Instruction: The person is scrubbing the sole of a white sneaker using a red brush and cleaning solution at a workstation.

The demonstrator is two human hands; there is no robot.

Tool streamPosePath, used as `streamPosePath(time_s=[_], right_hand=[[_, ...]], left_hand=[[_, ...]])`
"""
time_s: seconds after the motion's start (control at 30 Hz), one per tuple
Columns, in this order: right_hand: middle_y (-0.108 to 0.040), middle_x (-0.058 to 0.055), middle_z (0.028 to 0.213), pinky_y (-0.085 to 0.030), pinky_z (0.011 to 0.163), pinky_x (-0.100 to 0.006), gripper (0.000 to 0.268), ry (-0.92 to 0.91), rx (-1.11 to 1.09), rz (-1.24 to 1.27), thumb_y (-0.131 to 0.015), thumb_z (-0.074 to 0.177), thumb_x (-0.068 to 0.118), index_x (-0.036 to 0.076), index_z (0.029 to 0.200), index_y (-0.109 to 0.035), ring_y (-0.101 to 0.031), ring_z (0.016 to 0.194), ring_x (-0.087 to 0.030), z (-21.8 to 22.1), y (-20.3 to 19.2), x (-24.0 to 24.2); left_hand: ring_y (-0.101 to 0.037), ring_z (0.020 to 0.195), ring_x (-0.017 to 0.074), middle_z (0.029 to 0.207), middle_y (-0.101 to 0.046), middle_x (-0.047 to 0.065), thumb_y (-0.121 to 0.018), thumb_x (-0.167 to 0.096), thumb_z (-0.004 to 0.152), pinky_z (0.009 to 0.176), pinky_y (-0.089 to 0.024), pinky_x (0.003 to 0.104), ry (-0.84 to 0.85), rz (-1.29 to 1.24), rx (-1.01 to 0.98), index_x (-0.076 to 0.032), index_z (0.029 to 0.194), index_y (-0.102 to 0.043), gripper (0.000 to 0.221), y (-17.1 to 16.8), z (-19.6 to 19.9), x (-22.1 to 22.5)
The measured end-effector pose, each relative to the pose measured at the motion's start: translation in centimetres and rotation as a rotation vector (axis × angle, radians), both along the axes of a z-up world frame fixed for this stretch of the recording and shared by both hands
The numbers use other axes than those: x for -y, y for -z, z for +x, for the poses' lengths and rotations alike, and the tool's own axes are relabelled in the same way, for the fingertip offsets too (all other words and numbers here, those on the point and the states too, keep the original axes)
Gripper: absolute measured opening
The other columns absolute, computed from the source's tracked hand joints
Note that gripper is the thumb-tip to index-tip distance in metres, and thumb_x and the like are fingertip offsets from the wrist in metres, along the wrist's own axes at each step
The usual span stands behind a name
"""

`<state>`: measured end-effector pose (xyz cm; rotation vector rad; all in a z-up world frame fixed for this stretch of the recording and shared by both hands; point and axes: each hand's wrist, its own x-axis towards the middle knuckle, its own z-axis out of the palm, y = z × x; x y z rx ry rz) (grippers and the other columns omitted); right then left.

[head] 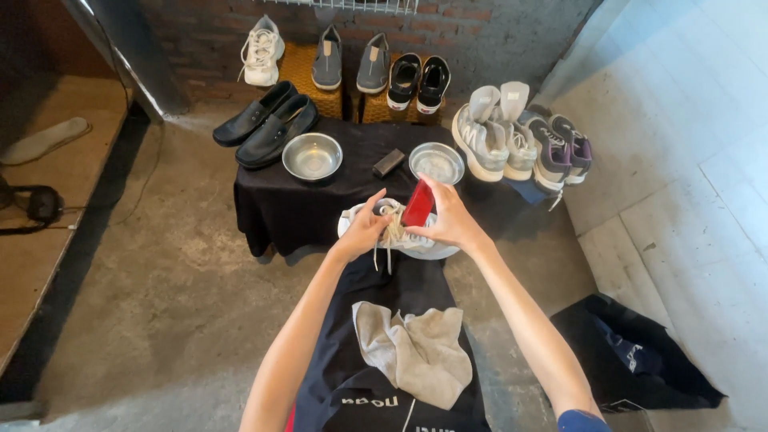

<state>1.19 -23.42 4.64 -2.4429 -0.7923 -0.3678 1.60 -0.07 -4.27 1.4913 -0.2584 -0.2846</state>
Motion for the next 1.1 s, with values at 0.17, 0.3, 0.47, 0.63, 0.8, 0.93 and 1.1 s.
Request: streamPosePath(time_s=[0.17, 0.3, 0.47, 0.63, 0.8, 0.93, 1.1], right_hand=[[-0.064, -0.015, 0.127, -0.045, 0.108, -0.046, 0.126, -0.103, 0.008, -0.058, -0.094, 0.053, 0.059, 0.014, 0.157, -0.039, -0.059, 0.119, -0.035, -4.4, -0.8, -2.4], [-0.065, -0.019, 0.124, -0.045, 0.108, -0.049, 0.127, -0.063, 0.051, -0.047, -0.088, 0.058, 0.070, 0.012, 0.158, -0.036, -0.061, 0.116, -0.038, -1.2, -1.4, -0.9], [-0.063, -0.019, 0.128, -0.044, 0.109, -0.049, 0.125, -0.069, 0.046, -0.050, -0.090, 0.058, 0.066, 0.011, 0.157, -0.038, -0.059, 0.118, -0.038, -1.6, -0.6, -1.7], [-0.066, -0.016, 0.125, -0.047, 0.105, -0.047, 0.127, -0.146, 0.077, -0.136, -0.093, 0.050, 0.061, 0.011, 0.155, -0.041, -0.061, 0.114, -0.037, -3.7, -1.4, -2.1], [-0.062, -0.020, 0.133, -0.043, 0.110, -0.049, 0.126, -0.027, -0.019, -0.036, -0.093, 0.057, 0.061, 0.011, 0.158, -0.035, -0.059, 0.121, -0.039, 0.0, -0.8, -0.6], [-0.061, -0.016, 0.138, -0.043, 0.112, -0.047, 0.132, -0.065, -0.066, -0.046, -0.093, 0.050, 0.065, 0.013, 0.157, -0.037, -0.059, 0.123, -0.036, -4.4, -0.9, -1.9], [-0.061, -0.018, 0.139, -0.042, 0.112, -0.047, 0.130, -0.064, -0.052, 0.097, -0.097, 0.049, 0.059, 0.009, 0.154, -0.039, -0.060, 0.125, -0.035, -4.4, -2.5, 0.1]], left_hand=[[-0.061, 0.063, 0.0093, 0.080, -0.070, 0.007, -0.053, -0.012, 0.105, 0.061, -0.057, 0.022, -0.019, -0.018, -0.007, -0.024, 0.161, -0.026, 0.064, 0.1, 0.0, -0.1], [-0.064, 0.061, 0.0095, 0.078, -0.070, 0.006, -0.053, -0.011, 0.105, 0.059, -0.057, 0.020, -0.009, -0.034, 0.016, -0.023, 0.160, -0.027, 0.063, 1.0, 0.7, 0.4], [-0.061, 0.059, 0.0099, 0.077, -0.070, 0.008, -0.053, -0.010, 0.104, 0.057, -0.055, 0.020, -0.014, -0.041, 0.017, -0.024, 0.160, -0.027, 0.063, 0.3, 0.5, -0.2], [-0.059, 0.060, 0.0090, 0.077, -0.067, 0.006, -0.050, -0.006, 0.105, 0.059, -0.055, 0.019, -0.011, -0.047, 0.048, -0.026, 0.162, -0.023, 0.066, -0.2, 0.1, 0.1], [-0.057, 0.062, 0.0078, 0.075, -0.068, 0.005, -0.052, -0.007, 0.104, 0.060, -0.052, 0.019, -0.009, 0.009, 0.114, -0.030, 0.162, -0.023, 0.069, -0.1, 0.4, 0.2], [-0.054, 0.063, 0.0067, 0.076, -0.067, 0.003, -0.051, -0.006, 0.104, 0.061, -0.051, 0.019, -0.020, 0.000, 0.102, -0.029, 0.163, -0.021, 0.070, -0.9, 0.3, 0.0], [-0.059, 0.062, 0.0092, 0.074, -0.068, 0.005, -0.052, -0.008, 0.104, 0.062, -0.054, 0.021, -0.028, 0.061, 0.100, -0.030, 0.162, -0.025, 0.068, -1.1, -0.1, 0.0]])
